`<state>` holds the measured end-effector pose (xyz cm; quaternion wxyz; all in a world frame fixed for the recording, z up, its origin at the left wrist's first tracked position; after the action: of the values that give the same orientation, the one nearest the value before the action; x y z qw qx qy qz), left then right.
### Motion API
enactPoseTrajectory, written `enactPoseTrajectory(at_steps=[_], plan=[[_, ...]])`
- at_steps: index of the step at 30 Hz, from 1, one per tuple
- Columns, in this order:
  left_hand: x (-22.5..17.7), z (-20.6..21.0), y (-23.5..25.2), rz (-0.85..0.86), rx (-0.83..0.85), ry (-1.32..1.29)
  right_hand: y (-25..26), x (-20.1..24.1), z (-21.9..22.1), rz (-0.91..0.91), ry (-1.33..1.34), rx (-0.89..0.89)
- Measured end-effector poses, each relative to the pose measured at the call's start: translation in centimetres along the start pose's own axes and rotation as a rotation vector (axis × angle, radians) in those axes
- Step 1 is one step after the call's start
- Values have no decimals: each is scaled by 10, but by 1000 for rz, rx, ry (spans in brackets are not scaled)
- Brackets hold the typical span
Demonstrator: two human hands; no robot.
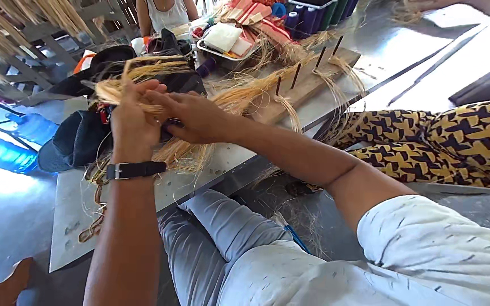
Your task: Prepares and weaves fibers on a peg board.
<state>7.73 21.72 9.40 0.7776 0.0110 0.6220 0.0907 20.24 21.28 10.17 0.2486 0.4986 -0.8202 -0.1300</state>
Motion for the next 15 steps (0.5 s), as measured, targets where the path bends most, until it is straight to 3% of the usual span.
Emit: enactPoseTrajectory(at_steps=[3, 6, 9, 12, 13, 15], plan=[[-25, -26, -5, 133, -50, -86, -22, -39, -31, -4, 164, -25], [-49, -44, -14, 251, -71, -178, -48, -108, -62, 215, 106, 53], [-71, -62, -22, 342, -60, -247, -68, -167, -55, 416, -79, 343], [-89, -99, -21, 475, 150, -304, -79, -191, -17, 493, -123, 588], [-96, -112, -22, 518, 195, -234, -80, -195, -4, 485, -127, 625], [-109, -139, -39, 564, 25, 215, -79, -198, 20, 475, -158, 710]])
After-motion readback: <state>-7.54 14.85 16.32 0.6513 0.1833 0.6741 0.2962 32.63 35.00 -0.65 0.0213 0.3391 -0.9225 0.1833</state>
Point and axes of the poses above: each hand's wrist, its own y-axis towards the middle knuckle, its own z-axis out of the palm, x = y × z, the point moved 7 cm from there along y, towards the middle knuckle, and after that the axes turned 8 degrees about x, right-handed, at the moved point
